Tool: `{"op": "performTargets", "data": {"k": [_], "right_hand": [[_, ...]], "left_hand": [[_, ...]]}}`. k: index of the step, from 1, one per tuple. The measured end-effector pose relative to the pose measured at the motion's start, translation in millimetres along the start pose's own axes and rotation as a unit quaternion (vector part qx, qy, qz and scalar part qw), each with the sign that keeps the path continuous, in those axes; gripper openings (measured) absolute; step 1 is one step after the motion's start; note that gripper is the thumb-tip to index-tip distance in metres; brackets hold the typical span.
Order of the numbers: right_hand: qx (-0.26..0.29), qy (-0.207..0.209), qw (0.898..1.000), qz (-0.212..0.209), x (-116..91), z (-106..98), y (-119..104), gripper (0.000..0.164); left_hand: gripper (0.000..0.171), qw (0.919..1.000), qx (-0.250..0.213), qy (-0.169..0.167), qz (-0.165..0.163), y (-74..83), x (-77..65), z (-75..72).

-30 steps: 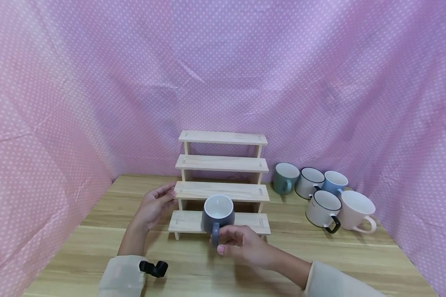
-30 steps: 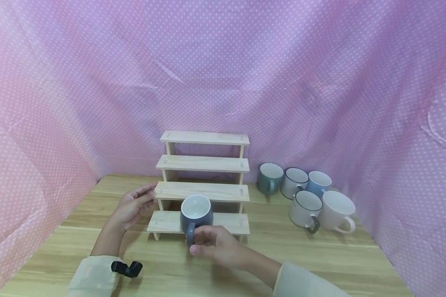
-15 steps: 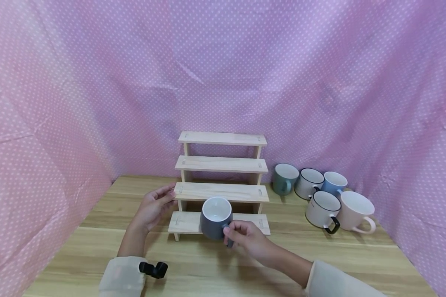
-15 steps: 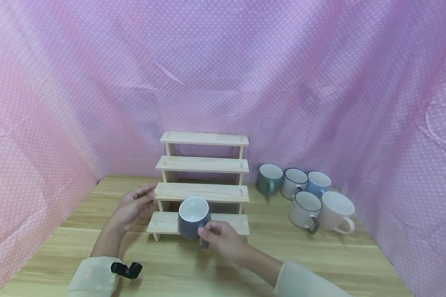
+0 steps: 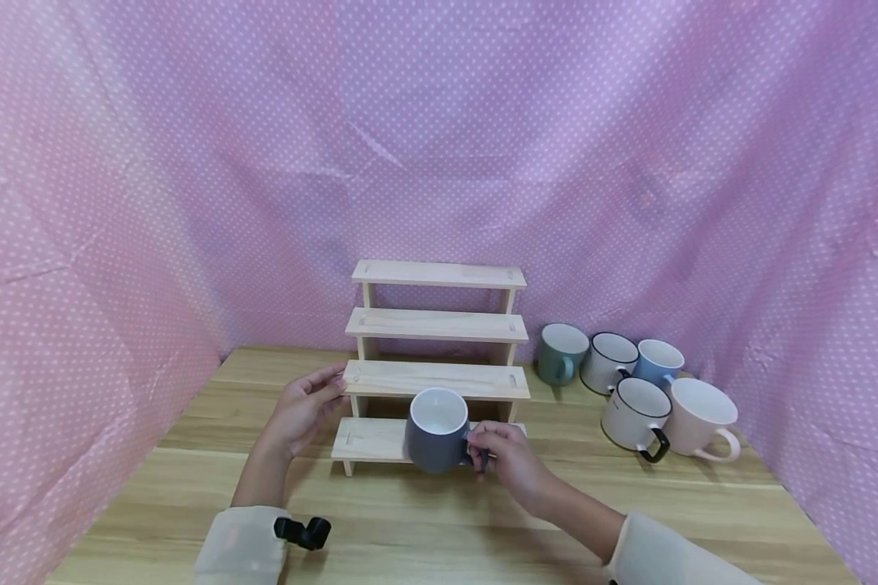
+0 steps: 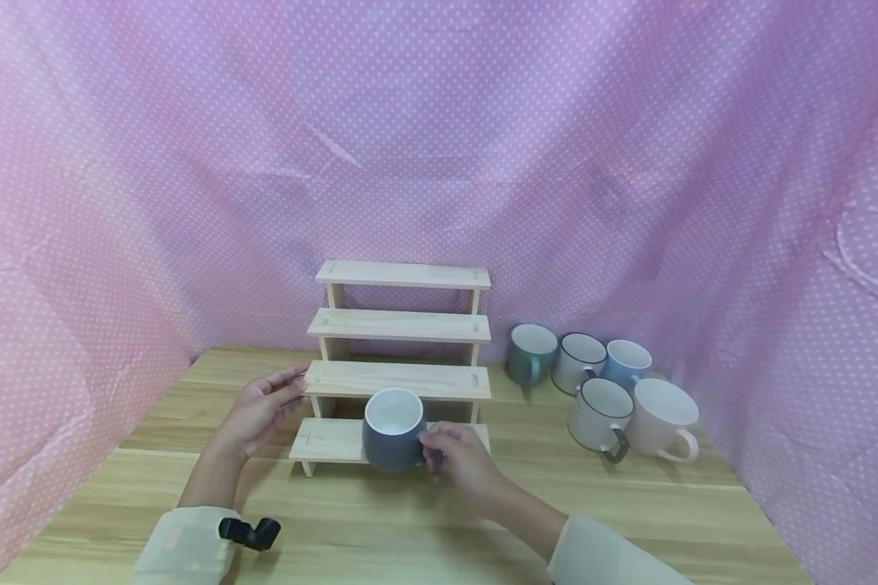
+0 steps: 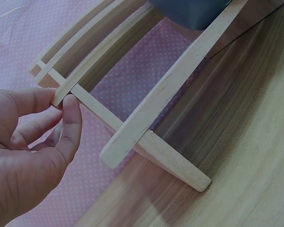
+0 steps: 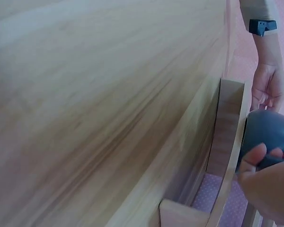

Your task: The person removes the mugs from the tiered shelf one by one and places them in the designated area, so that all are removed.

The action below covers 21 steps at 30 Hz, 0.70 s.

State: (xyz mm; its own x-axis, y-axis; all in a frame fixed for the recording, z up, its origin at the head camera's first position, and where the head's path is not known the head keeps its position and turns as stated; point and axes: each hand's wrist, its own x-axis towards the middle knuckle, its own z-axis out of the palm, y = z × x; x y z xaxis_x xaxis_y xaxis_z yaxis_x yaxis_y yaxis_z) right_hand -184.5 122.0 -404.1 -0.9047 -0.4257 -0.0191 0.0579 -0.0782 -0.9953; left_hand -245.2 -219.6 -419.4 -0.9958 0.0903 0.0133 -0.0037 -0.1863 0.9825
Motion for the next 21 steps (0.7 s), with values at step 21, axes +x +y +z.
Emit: {"op": "performTargets", "data": {"k": [21], "right_hand": [[-0.022, 0.022, 0.994, -0.1, -19, -62, -10, 0.027]], "left_hand": [[0.053, 1.0, 0.005, -0.004, -0.003, 2.2, -0.9, -0.7]]}}
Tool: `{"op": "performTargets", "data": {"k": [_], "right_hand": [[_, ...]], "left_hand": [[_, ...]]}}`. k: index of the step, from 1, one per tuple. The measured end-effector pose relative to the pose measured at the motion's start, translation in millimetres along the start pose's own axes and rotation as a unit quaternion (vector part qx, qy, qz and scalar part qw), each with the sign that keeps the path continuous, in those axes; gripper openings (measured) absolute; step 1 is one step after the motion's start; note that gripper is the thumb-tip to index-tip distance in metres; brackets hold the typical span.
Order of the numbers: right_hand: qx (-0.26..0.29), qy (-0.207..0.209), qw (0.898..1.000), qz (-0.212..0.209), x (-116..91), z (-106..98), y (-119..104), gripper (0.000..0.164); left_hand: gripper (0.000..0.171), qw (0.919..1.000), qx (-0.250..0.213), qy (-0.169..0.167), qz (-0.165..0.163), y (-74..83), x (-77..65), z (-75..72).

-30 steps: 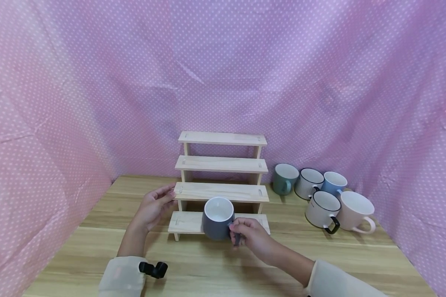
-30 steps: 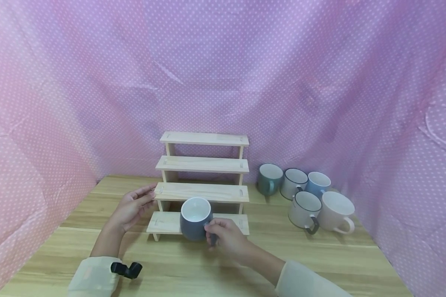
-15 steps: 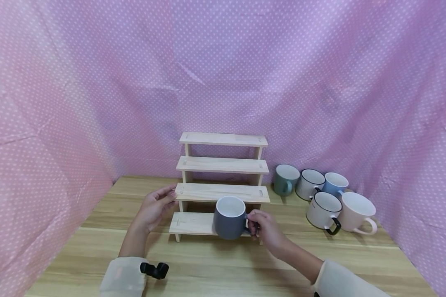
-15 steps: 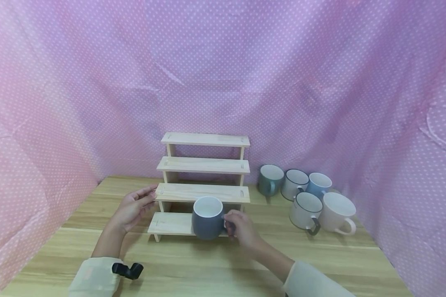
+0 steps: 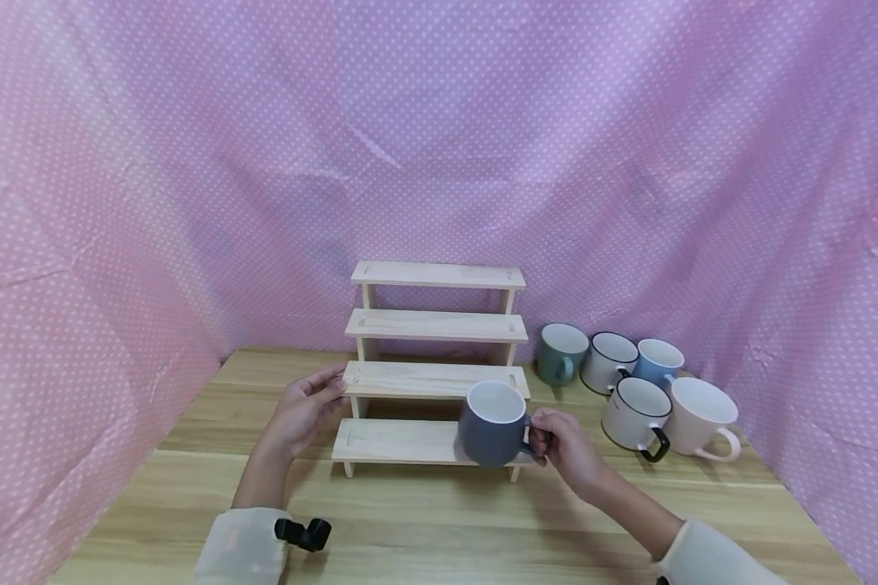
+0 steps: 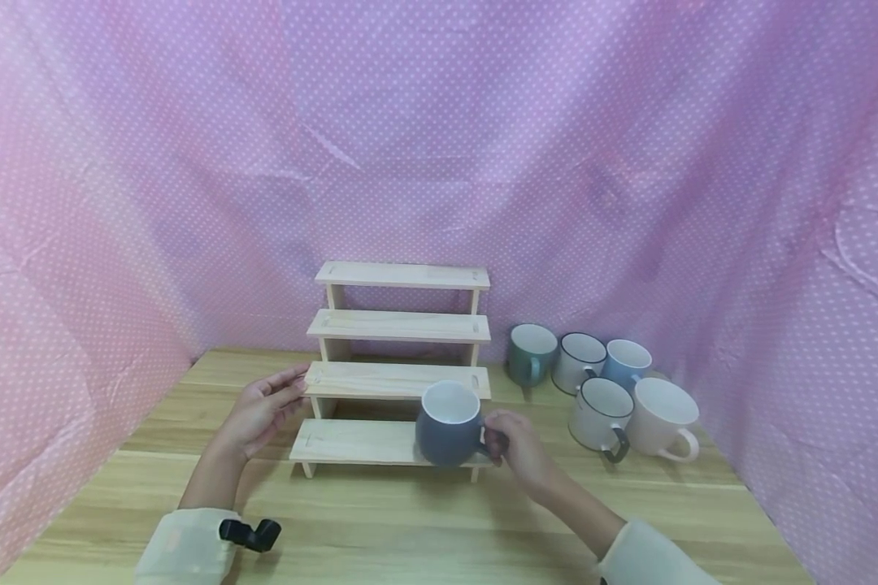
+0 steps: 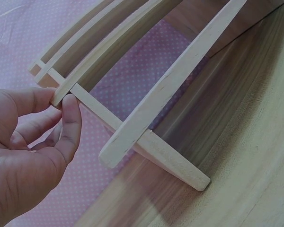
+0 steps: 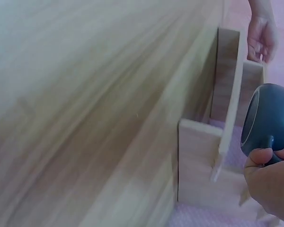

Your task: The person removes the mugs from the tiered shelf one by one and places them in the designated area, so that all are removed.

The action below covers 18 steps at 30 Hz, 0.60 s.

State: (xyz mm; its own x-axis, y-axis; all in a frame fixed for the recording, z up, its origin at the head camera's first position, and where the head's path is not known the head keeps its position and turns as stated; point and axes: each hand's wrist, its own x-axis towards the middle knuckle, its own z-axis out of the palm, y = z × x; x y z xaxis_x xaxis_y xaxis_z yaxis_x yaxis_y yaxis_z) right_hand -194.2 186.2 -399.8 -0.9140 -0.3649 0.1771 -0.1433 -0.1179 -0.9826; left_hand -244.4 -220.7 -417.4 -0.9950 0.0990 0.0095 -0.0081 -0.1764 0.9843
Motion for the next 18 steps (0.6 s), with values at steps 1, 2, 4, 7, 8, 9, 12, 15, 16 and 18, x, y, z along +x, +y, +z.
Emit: {"op": "performTargets", "data": {"k": [1, 2, 4, 7, 8, 9, 12, 15, 16, 18], "right_hand": [[0.003, 0.002, 1.0, -0.005, -1, -3, -1, 0.026], [0.006, 0.003, 1.0, -0.012, -2, -6, -3, 0.026], [0.007, 0.003, 1.0, -0.026, -3, -11, -7, 0.025], [0.006, -0.004, 0.999, -0.051, -7, -20, -13, 0.025], [0.007, -0.009, 0.998, -0.058, -8, -23, -16, 0.025], [0.008, -0.014, 0.998, -0.063, -9, -26, -17, 0.025], [0.009, -0.026, 0.997, -0.069, -13, -35, -24, 0.026], [0.02, -0.028, 0.997, -0.074, -17, -42, -29, 0.028], [0.023, -0.024, 0.996, -0.078, -18, -45, -30, 0.029], [0.037, -0.02, 0.995, -0.092, -21, -50, -32, 0.03]], "left_hand": [[0.053, 1.0, 0.001, 0.0, 0.001, 0.0, -0.2, -0.1], [0.052, 1.0, 0.001, 0.0, 0.003, 0.0, -0.2, -0.2], [0.052, 1.0, 0.003, 0.0, 0.005, -0.1, -0.1, -0.6], [0.052, 1.0, 0.005, 0.001, 0.007, -0.6, 0.2, -1.1], [0.052, 1.0, 0.003, 0.002, 0.007, -0.8, 0.6, -1.0], [0.052, 1.0, 0.002, 0.002, 0.008, -1.2, 1.0, -0.9], [0.052, 1.0, -0.004, 0.003, 0.007, -2.0, 2.1, -0.2], [0.052, 0.9999, -0.006, 0.004, 0.008, -2.6, 2.3, 0.2], [0.052, 1.0, -0.005, 0.004, 0.007, -2.4, 2.0, 0.3], [0.052, 1.0, -0.003, 0.003, 0.008, -2.8, 1.7, 0.2]]}}
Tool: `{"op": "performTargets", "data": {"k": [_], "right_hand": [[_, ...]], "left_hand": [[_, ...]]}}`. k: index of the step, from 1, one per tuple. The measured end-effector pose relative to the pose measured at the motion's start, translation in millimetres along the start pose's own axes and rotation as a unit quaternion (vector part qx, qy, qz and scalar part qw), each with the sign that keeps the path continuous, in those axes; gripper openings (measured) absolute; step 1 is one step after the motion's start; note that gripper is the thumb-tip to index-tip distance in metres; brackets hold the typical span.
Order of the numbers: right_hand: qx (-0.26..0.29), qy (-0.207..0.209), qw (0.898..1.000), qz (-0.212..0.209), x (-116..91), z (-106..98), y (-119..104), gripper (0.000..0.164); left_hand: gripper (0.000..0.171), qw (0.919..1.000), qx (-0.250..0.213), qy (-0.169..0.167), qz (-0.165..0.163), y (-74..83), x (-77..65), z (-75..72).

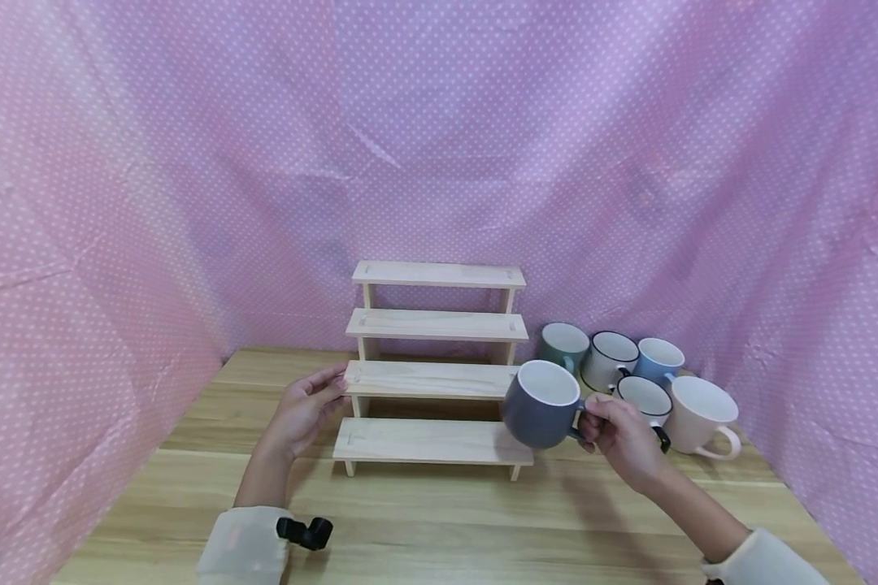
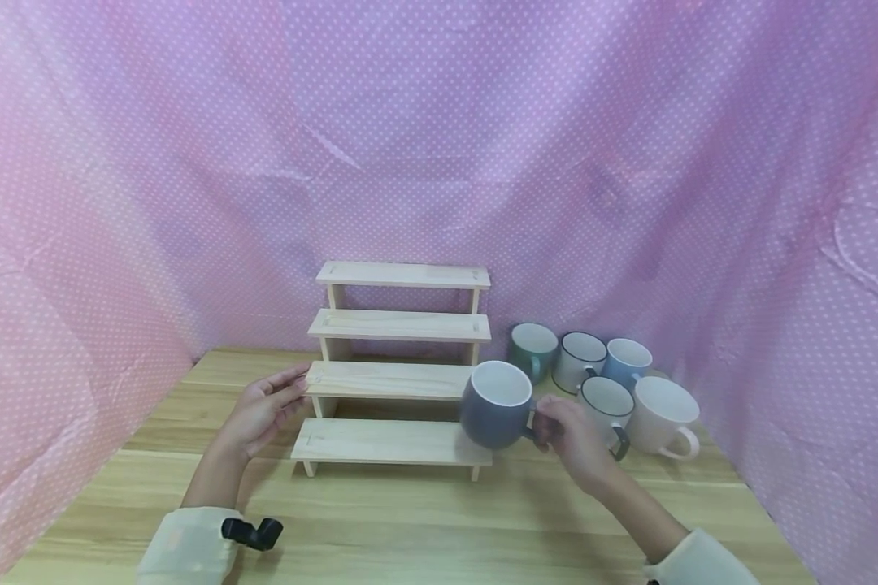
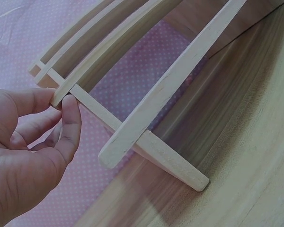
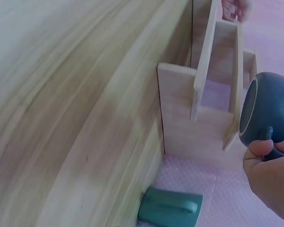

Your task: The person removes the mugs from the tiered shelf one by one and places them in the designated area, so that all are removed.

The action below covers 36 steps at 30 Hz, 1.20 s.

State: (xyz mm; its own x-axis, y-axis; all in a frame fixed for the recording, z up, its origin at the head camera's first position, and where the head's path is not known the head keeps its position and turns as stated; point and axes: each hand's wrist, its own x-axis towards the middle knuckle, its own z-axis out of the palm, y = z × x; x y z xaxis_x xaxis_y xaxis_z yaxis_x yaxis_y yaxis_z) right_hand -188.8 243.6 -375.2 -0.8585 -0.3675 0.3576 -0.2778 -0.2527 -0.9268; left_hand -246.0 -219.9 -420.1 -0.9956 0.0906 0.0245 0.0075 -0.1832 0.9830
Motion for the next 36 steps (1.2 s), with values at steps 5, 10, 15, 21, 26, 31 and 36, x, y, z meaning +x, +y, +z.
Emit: {"op": "performTargets", "data": {"k": [5, 10, 15, 21, 26, 31, 36], "right_hand": [[0.01, 0.026, 0.999, -0.023, -5, -12, -3, 0.033], [-0.003, 0.061, 0.998, -0.009, -10, -25, -4, 0.035], [-0.002, 0.099, 0.995, 0.017, -14, -34, -1, 0.037], [-0.026, 0.186, 0.98, 0.062, -15, -39, 8, 0.038], [-0.063, 0.237, 0.963, 0.11, -11, -39, 14, 0.039], [-0.101, 0.261, 0.944, 0.173, -8, -39, 19, 0.041], [-0.13, 0.271, 0.927, 0.223, -9, -39, 28, 0.04]], "left_hand": [[0.052, 1.0, 0.005, -0.001, 0.001, -0.1, -0.1, 0.6], [0.052, 1.0, 0.004, 0.0, 0.0, 0.3, 0.0, 0.9], [0.053, 1.0, 0.003, -0.002, -0.002, 0.3, -0.6, 0.5], [0.053, 1.0, 0.005, -0.002, -0.003, 0.2, -1.6, -0.1], [0.053, 1.0, 0.004, -0.004, 0.001, 0.1, -2.1, -0.3], [0.053, 1.0, 0.003, -0.002, 0.002, -0.1, -1.6, 0.1], [0.053, 1.0, 0.003, -0.001, 0.001, 0.0, -1.5, 0.5]]}}
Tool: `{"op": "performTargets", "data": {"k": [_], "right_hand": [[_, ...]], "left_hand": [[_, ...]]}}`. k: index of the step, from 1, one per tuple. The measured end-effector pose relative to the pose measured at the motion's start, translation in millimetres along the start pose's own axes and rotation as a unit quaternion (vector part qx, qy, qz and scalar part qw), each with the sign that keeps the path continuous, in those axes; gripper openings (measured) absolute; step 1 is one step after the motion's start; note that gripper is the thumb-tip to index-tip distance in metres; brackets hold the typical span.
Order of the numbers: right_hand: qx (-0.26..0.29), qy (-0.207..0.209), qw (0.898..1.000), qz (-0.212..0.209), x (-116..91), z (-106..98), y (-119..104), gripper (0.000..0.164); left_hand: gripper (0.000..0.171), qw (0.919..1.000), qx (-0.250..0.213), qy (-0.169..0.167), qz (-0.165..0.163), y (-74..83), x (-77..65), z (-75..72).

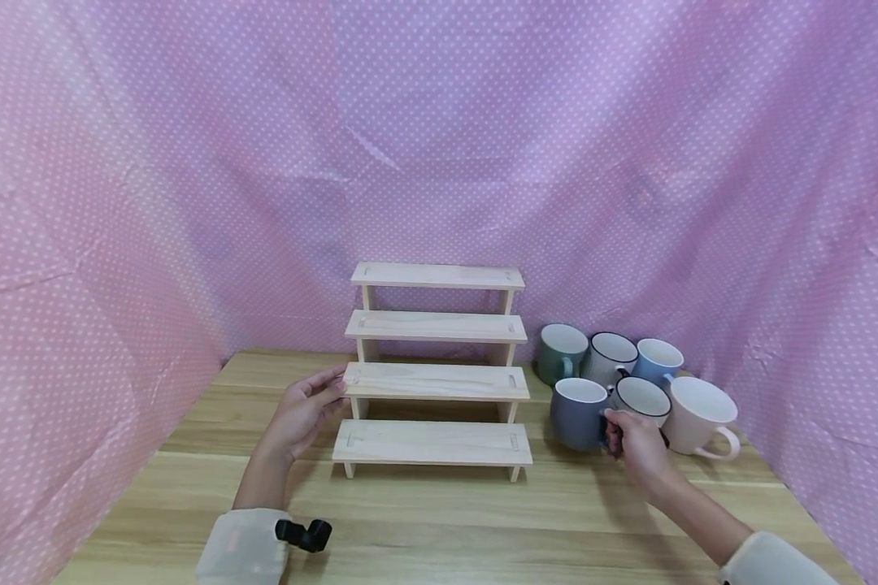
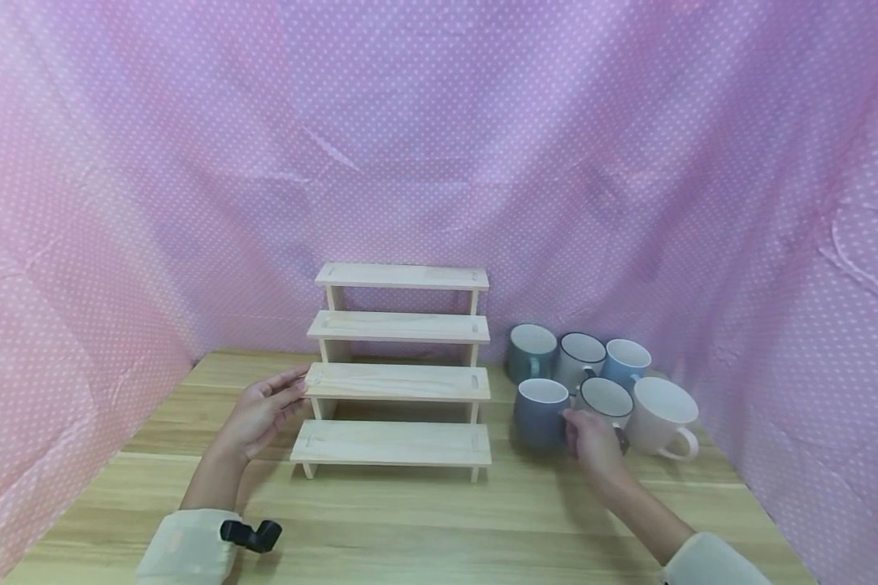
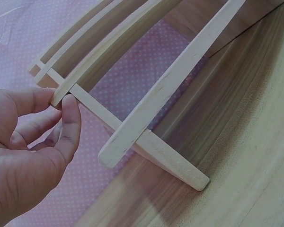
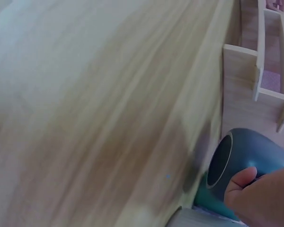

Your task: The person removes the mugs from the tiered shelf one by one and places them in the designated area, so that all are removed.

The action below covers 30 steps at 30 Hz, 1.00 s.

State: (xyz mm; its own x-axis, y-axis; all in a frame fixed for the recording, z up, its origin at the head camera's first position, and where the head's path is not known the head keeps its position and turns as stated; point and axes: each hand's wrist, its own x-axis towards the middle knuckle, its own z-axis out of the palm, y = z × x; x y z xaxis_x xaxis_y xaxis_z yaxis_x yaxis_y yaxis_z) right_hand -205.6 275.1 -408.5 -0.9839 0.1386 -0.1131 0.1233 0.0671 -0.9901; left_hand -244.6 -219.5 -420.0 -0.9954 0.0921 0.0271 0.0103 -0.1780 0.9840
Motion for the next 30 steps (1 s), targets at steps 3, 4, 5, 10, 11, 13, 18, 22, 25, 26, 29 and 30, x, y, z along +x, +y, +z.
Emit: {"op": "performTargets", "data": {"k": [3, 4, 5, 10, 11, 13, 18, 22, 25, 26, 29, 30], "right_hand": [[-0.018, 0.008, 1.0, 0.013, 1, 2, 4, 0.04], [-0.019, 0.01, 1.0, 0.016, 1, 3, 5, 0.039], [-0.017, 0.012, 1.0, 0.019, 1, 4, 5, 0.039], [-0.009, 0.022, 0.999, 0.022, 3, 8, 9, 0.036], [-0.01, 0.022, 1.0, 0.02, 4, 9, 10, 0.036], [-0.009, 0.021, 1.0, 0.014, 5, 12, 13, 0.034], [-0.011, 0.018, 1.0, 0.006, 7, 19, 20, 0.033], [-0.019, 0.017, 1.0, 0.006, 5, 20, 27, 0.033], [-0.016, 0.015, 1.0, 0.006, 4, 20, 31, 0.032], [-0.014, 0.015, 1.0, 0.006, 3, 20, 32, 0.032], [-0.003, 0.014, 1.0, 0.007, 4, 20, 34, 0.031], [-0.001, 0.014, 1.0, 0.009, 4, 20, 34, 0.031]], "left_hand": [[0.054, 1.0, 0.0, 0.0, -0.002, 0.0, -0.3, -0.1], [0.054, 1.0, 0.0, 0.0, -0.002, 0.0, -0.4, 0.0], [0.054, 1.0, 0.001, -0.001, -0.002, 0.1, -0.5, 0.0], [0.053, 1.0, 0.001, -0.002, -0.001, 0.5, -0.4, 0.4], [0.053, 1.0, 0.001, -0.003, -0.001, 0.5, -0.4, 0.4], [0.053, 1.0, 0.001, -0.003, 0.0, 0.6, -0.4, 0.4], [0.053, 1.0, -0.001, -0.003, 0.001, -0.4, 0.0, 0.3], [0.053, 1.0, -0.003, -0.001, 0.001, -1.0, 0.6, 0.4], [0.053, 1.0, -0.002, -0.002, 0.001, -1.0, 0.8, 0.2], [0.053, 1.0, -0.002, -0.003, 0.001, -0.9, 0.8, 0.0], [0.053, 1.0, -0.001, -0.002, 0.003, -1.2, 0.7, -0.3], [0.054, 1.0, 0.0, -0.003, 0.004, -1.3, 0.5, -0.7]]}}
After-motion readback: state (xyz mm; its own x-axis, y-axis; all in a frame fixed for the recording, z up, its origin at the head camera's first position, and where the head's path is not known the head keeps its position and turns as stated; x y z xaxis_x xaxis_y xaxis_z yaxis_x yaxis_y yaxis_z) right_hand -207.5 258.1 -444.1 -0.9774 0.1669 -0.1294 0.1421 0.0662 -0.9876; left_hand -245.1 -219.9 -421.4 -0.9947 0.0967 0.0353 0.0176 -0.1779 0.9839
